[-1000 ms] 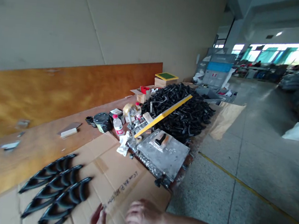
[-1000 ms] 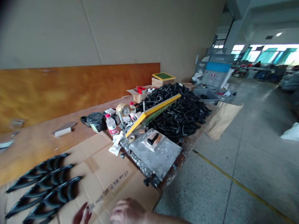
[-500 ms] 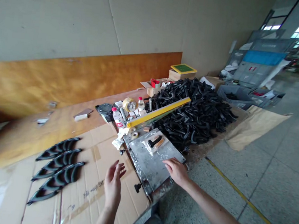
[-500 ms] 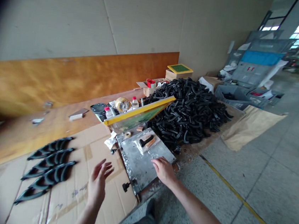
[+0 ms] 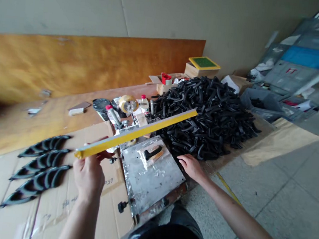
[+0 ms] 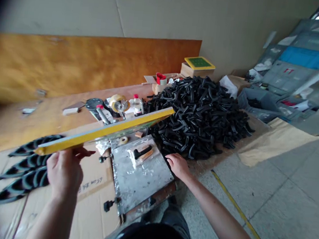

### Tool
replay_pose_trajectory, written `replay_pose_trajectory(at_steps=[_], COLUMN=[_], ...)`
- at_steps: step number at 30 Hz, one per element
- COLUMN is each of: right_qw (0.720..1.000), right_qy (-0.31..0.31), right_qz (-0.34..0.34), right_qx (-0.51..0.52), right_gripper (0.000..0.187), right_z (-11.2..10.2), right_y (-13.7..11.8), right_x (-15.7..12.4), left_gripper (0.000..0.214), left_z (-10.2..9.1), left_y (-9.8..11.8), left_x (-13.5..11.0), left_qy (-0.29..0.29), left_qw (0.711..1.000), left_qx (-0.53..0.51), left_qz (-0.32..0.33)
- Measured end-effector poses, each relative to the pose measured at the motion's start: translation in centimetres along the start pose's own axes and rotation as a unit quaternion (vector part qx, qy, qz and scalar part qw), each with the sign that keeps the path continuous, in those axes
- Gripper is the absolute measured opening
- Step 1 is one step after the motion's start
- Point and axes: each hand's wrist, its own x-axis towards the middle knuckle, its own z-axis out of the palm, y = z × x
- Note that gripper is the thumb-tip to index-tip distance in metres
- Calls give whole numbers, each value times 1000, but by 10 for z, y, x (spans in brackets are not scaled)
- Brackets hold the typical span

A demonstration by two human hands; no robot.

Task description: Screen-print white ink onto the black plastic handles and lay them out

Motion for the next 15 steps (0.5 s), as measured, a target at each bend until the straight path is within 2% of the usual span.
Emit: replay_pose_trajectory(at_steps=[4,6,8,11,13,15], right_qw=[998,998,997,991,985,977], right_qy=[-18,-14,-1,28,42,47], right_qz=[-51,-56,-60,-96,-141,-196], right_qx=[20,35,57,91,91,63], right_gripper=[26,25,25,25,26,32], right_z=[-14,-25,-37,-52,-53,-44], right_y=[39,55,63,48,19,-17], right_x=[30,47,68,106,132,156], left_gripper=[43,57,63,59,58,65], left_z=[5,-1,-11,-29,-36,-39], left_y=[-6,-13,-25,-51,-70,-85], left_x=[-23,-41,-63,-97,-115,-126], left_qy=[55,80,68,2,-31,-52], left_qw=[997,991,979,956,951,948], left_qx=[43,54,74,96,93,89], left_qz=[-33,-88,-175,-276,-293,-300])
